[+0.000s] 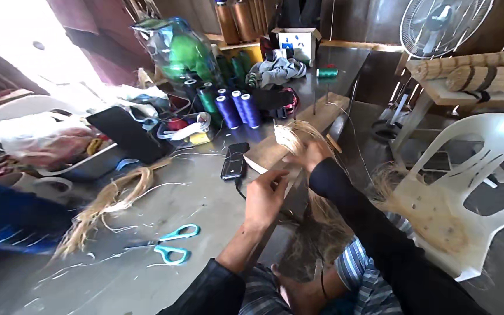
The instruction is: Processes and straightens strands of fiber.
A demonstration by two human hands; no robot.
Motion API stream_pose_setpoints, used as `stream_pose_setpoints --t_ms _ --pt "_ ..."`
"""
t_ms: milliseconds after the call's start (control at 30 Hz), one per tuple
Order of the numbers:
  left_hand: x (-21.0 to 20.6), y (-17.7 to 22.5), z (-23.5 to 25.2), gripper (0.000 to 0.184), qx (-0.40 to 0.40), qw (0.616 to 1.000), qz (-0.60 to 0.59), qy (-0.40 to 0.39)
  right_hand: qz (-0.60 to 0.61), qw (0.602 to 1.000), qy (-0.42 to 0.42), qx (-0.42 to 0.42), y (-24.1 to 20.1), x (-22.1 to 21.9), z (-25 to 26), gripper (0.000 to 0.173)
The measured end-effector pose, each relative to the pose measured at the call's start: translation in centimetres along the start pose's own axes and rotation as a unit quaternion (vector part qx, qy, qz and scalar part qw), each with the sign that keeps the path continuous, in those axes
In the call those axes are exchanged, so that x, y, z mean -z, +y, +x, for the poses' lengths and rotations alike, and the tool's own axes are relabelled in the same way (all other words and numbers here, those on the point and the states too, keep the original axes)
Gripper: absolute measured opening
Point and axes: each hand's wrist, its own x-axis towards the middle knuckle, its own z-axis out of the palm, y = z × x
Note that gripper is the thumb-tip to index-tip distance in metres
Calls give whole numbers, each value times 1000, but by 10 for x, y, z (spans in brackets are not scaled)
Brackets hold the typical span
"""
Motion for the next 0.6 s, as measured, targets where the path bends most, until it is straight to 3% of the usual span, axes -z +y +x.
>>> stream_pose_setpoints --t_ms 100,267,433,500,600 --pt "-4 -2 -1 19 8 1000 9 -14 -38 999 -19 -24 -11 -7 8 86" --pt "-12 -4 -3 18 -16 1000 19 -19 -48 997 -63 -2 -6 -2 10 32" --pt "-15 0 -5 16 -22 999 -11 -25 180 981 -57 47 38 6 -2 20" --pt "-15 8 0 17 20 998 -41 -47 270 958 -94 30 56 12 -13 21" --pt "-21 28 18 28 176 964 -149 -130 305 941 -144 6 84 17 -30 18"
